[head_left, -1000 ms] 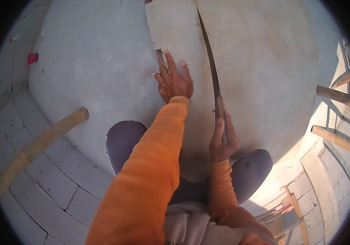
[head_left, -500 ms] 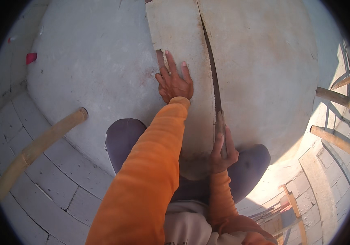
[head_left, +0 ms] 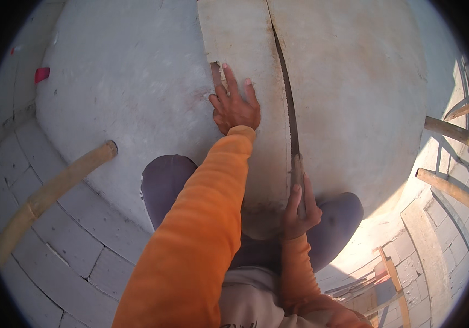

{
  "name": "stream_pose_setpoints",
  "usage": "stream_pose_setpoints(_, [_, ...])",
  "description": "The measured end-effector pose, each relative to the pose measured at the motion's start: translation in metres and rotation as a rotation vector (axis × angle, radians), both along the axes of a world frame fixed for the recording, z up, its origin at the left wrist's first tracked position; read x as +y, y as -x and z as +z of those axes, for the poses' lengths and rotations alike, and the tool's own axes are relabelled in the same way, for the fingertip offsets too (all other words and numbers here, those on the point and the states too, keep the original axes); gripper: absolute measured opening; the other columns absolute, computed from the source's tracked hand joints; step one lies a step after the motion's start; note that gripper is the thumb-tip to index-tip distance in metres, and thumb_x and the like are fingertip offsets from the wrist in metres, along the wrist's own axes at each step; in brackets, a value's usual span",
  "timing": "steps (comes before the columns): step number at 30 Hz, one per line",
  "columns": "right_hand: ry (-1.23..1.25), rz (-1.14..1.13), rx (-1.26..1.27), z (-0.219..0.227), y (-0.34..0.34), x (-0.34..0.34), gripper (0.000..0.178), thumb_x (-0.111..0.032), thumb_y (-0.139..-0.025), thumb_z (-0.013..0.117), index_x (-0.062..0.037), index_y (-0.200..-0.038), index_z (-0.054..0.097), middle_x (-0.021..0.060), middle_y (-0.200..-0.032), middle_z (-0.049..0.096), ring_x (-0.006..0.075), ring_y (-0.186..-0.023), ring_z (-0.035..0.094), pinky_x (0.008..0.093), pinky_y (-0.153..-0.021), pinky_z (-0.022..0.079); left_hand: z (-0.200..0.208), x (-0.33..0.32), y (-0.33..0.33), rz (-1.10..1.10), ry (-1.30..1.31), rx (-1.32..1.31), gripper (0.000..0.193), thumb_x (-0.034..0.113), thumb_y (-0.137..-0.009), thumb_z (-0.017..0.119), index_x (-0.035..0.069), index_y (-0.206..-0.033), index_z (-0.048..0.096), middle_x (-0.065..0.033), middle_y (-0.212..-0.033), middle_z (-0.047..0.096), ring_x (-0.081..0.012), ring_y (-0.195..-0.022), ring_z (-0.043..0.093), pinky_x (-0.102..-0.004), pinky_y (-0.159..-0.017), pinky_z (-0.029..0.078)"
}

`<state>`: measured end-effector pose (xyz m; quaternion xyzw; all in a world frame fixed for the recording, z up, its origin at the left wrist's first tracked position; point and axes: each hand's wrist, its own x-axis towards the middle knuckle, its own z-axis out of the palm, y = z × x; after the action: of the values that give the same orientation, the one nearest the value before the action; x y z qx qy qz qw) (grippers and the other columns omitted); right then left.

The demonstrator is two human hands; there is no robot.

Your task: The person saws a piece of plywood in half while holding it steady with one hand.

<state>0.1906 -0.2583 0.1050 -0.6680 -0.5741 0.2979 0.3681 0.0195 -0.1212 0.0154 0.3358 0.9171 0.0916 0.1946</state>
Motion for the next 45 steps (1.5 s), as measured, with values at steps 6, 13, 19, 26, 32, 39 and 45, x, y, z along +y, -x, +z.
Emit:
stream_pose_setpoints(6, [-0.024,-0.025,0.095,-0.048,0.037,0.157,0.028,-0.008,-0.099,0.068,0.0053,-0.124,0.072,0.0191,-0.096,0.080,0.0133,-0.076,0.075,0.0281,-0.067,0.057,-0.018,0.006,-0.033,-0.065,-0.091,0.044,0.066,0.052,-0.108,0.042,0.027,-0.166,0.027,-0.0119,-0.147,0.051,-0.0334,-0.115,0.052,-0.0492,-0.096,0.052])
stream_pose_setpoints(13, [-0.018,-0.052,0.002,-0.014,-0.001,0.009,0.029,-0.004,-0.097,0.069,0.0051,-0.124,0.072,0.0187,-0.094,0.080,0.0125,-0.075,0.074,0.0266,-0.066,0.056,-0.006,0.001,-0.006,-0.022,-0.035,0.033,0.064,0.052,-0.108,0.042,0.028,-0.166,0.027,-0.0129,-0.149,0.051,-0.0353,-0.119,0.052,-0.0520,-0.098,0.051])
stream_pose_setpoints(19, [-0.007,-0.047,0.077,-0.030,0.035,0.128,0.028,-0.005,-0.098,0.069,0.0053,-0.123,0.072,0.0169,-0.090,0.079,0.0089,-0.072,0.070,0.0256,-0.065,0.055,-0.009,0.011,-0.025,-0.042,-0.068,-0.002,0.065,0.053,-0.108,0.042,0.028,-0.166,0.027,-0.0154,-0.148,0.051,-0.0358,-0.121,0.052,-0.0525,-0.099,0.050])
stream_pose_setpoints(26, [0.018,-0.032,-0.020,-0.011,-0.007,-0.018,0.032,-0.004,-0.097,0.069,0.0081,-0.127,0.069,0.0225,-0.101,0.079,0.0177,-0.079,0.077,0.0281,-0.069,0.058,0.002,0.004,-0.005,-0.015,0.033,-0.017,0.065,0.053,-0.108,0.042,0.028,-0.166,0.027,-0.0152,-0.150,0.050,-0.0360,-0.123,0.051,-0.0513,-0.099,0.050])
stream_pose_setpoints(32, [-0.081,-0.104,0.136,-0.047,0.041,0.151,0.029,-0.007,-0.096,0.073,0.0022,-0.124,0.073,0.0141,-0.087,0.078,0.0103,-0.063,0.066,0.0247,-0.062,0.054,-0.016,0.010,-0.031,-0.058,-0.147,0.052,0.064,0.052,-0.108,0.042,0.027,-0.166,0.029,-0.0142,-0.144,0.053,-0.0363,-0.120,0.052,-0.0525,-0.097,0.051])
stream_pose_setpoints(39, [-0.032,0.007,-0.045,-0.005,0.000,-0.007,0.030,-0.003,-0.097,0.068,0.0093,-0.125,0.070,0.0231,-0.102,0.079,0.0165,-0.079,0.077,0.0292,-0.071,0.060,-0.006,0.000,-0.004,-0.017,-0.029,0.012,0.065,0.052,-0.108,0.042,0.027,-0.166,0.027,-0.0136,-0.142,0.054,-0.0356,-0.121,0.051,-0.0542,-0.098,0.050])
stream_pose_setpoints(45, [-0.031,-0.072,0.119,-0.044,0.039,0.138,0.030,-0.007,-0.098,0.070,0.0061,-0.125,0.071,0.0175,-0.090,0.079,0.0106,-0.069,0.070,0.0275,-0.065,0.056,-0.012,0.012,-0.027,-0.053,-0.087,0.021,0.065,0.052,-0.108,0.042,0.028,-0.167,0.026,-0.0119,-0.149,0.048,-0.0343,-0.119,0.051,-0.0519,-0.097,0.051])
